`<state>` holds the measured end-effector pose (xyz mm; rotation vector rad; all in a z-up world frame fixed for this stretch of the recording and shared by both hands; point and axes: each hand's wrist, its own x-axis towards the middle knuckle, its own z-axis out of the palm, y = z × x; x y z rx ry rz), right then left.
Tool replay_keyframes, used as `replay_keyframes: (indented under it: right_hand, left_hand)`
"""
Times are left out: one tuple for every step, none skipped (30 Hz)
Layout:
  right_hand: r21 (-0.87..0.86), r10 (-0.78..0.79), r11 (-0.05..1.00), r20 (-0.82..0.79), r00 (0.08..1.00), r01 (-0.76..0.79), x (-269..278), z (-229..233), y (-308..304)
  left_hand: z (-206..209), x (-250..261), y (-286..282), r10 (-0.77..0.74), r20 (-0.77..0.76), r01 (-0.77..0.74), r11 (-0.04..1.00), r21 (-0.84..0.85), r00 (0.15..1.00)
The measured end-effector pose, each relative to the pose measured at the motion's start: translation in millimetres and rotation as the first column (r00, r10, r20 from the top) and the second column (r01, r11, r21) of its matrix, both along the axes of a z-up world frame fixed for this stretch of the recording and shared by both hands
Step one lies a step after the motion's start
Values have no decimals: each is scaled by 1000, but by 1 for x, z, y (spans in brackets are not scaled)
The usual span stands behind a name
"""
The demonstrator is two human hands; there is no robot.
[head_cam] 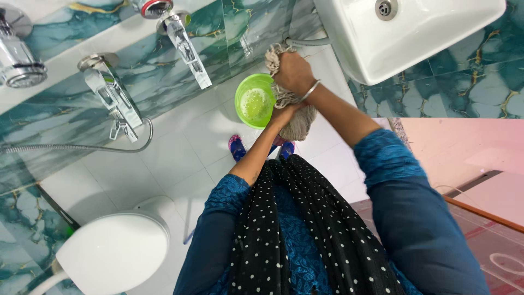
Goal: The person dips a mop into a bucket of water, wrings the mop head by hand to remove excess liquid, and then mops the floor of the room.
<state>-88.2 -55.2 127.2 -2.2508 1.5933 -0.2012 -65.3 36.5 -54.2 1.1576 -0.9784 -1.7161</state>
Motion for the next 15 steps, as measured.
replay_keyframes:
  right_hand:
    - [-5,-9,1000,5,1000,9,3,-8,-1]
    - [-4,-28,1000,-55,998,28,6,-15,-2]
    - [-3,-47,999,-114,992,47,8,-22,-3]
    - [-7,-56,998,-109,992,56,10,-29,-5]
    - [-47,-38,998,-133,990,32,12,-35,-5]
    - [-86,-22,996,-158,987,8,13,-40,-7]
    - [-77,-29,997,-154,988,17,14,-46,-6]
    - [-105,-28,994,-172,985,10,15,-51,-6]
    - [-137,-24,991,-194,981,-3,16,-54,-8]
    - [-133,-26,991,-193,981,1,18,-57,-8]
    - [-146,-29,989,-214,976,-3,20,-59,-9]
    - [-159,-32,987,-235,971,-6,21,-60,-10]
    - [-155,-27,988,-235,972,-10,23,-61,-11]
    - [-128,-37,992,-241,970,6,24,-61,-11]
    - [-100,-50,995,-247,968,26,24,-61,-10]
  left_hand:
    - [-5,1,-1,35,40,-35,999,-1,999]
    - [-10,2,-2,71,80,-71,997,-5,994]
    - [-15,2,-3,107,119,-107,994,-9,987]
    - [-19,3,-6,143,157,-142,990,-15,977]
    - [-23,4,-7,135,162,-134,991,-17,978]
    - [-26,5,-9,131,178,-129,991,-18,975]
    - [-30,6,-6,131,196,-129,991,-19,972]
    - [-33,6,-3,130,224,-128,991,-24,966]
    - [-36,6,-2,136,246,-131,991,-35,960]
    - [-39,5,-2,144,271,-137,990,-46,952]
    - [-41,4,-2,155,295,-143,988,-59,943]
    - [-44,3,-1,168,321,-151,986,-77,932]
    - [-48,3,-1,181,346,-158,983,-95,921]
    - [-50,3,-2,197,373,-164,979,-120,907]
    - [-53,2,-2,213,410,-164,975,-151,887]
